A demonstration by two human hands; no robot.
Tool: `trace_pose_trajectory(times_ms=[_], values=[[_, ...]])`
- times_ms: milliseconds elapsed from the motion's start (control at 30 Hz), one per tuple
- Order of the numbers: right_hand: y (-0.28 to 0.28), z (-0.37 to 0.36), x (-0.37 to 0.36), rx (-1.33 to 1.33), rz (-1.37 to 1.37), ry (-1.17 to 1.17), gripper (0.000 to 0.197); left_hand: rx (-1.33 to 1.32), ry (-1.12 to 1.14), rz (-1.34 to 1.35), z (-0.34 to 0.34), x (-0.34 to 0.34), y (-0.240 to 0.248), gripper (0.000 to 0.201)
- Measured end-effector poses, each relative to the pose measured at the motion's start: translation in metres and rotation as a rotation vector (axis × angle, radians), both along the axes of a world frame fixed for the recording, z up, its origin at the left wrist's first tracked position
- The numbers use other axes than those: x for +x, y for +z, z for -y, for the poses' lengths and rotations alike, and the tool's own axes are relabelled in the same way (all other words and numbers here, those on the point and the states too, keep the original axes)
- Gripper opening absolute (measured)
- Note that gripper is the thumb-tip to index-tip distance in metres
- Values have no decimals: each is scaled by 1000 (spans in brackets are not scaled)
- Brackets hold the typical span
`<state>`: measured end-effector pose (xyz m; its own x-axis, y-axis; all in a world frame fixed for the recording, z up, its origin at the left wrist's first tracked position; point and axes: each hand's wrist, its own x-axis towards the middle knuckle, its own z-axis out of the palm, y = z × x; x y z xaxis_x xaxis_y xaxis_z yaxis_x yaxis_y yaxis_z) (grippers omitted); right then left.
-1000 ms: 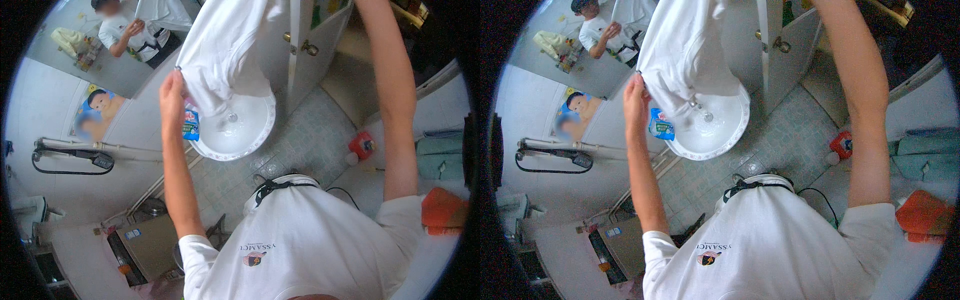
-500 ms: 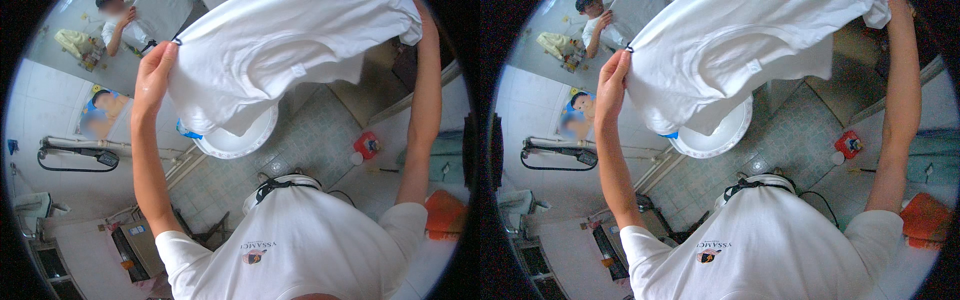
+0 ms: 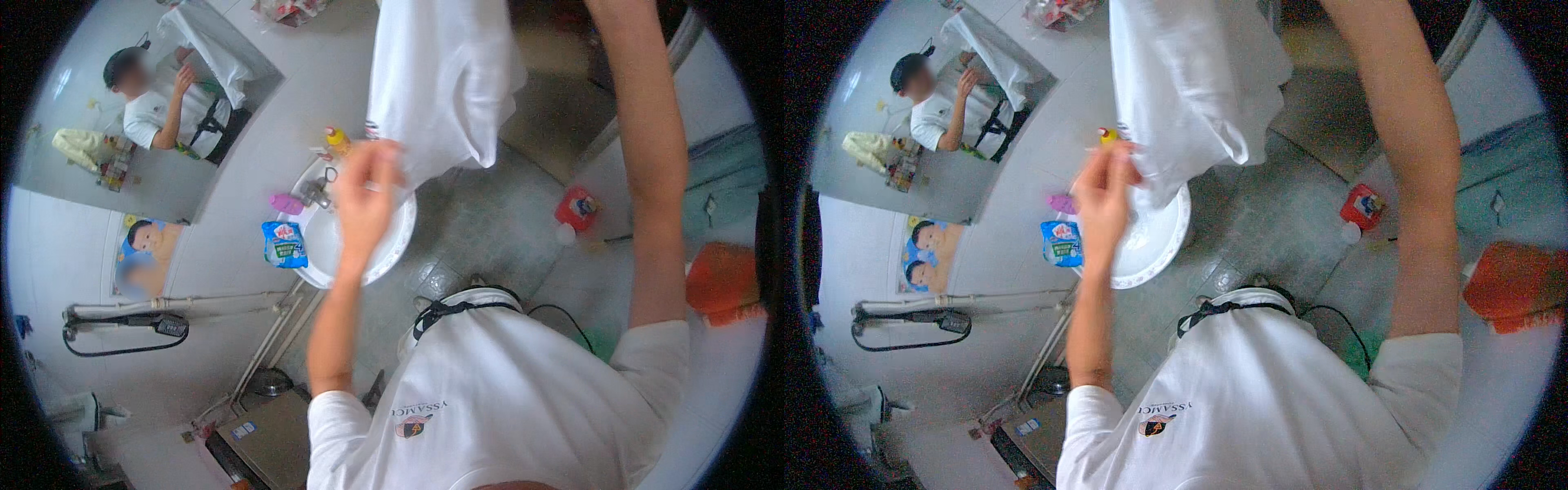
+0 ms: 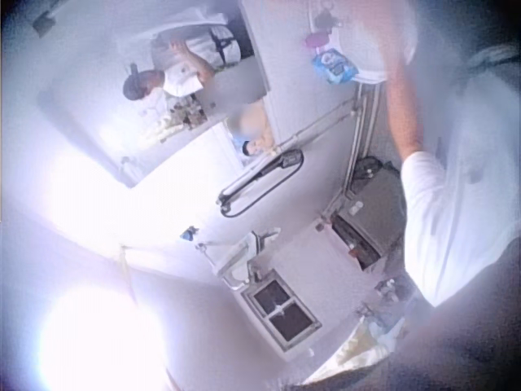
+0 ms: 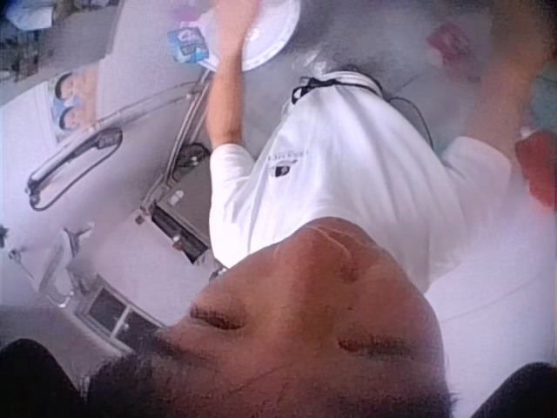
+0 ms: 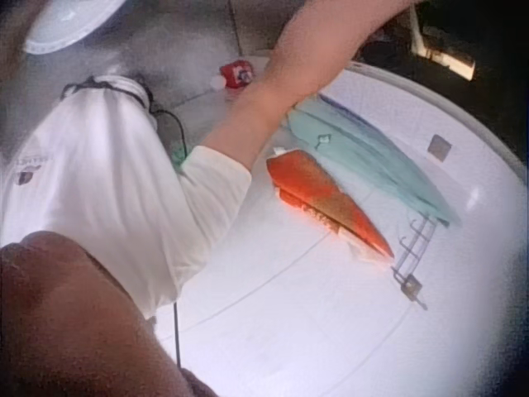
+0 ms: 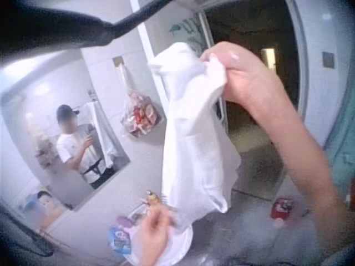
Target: The person washes a white shirt by hand in a sink, applying a cleaning agent, scrubbing the fabric against itself in water, and then wringing it out.
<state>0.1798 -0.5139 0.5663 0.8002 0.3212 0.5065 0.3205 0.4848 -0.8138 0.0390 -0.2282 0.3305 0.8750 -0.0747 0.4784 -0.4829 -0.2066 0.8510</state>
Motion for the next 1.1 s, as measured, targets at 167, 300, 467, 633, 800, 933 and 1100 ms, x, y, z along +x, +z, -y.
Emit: trace_pose_trajectory(times_ms=[167,300,467,633,800,933,1100], values=[[-1,-45,-2,242,-178,91,14,-171,27,-115,84,-6,-41,41],[-1,-10,3,305,-240,30,19,361,246,256,99,41,-79,36],[-11,23,43,355,-319,100,27,15,-249,-250,126,37,-64,32],[-38,-5,29,419,-438,108,21,239,-91,-53,173,12,-80,33],[-62,-42,6,184,-428,226,10,201,-406,-80,189,-10,-60,31],[-112,-44,25,-253,-527,524,23,63,-351,-24,180,3,-17,38],[-108,8,-53,-1179,310,-396,35,-951,-748,-713,158,45,15,20]])
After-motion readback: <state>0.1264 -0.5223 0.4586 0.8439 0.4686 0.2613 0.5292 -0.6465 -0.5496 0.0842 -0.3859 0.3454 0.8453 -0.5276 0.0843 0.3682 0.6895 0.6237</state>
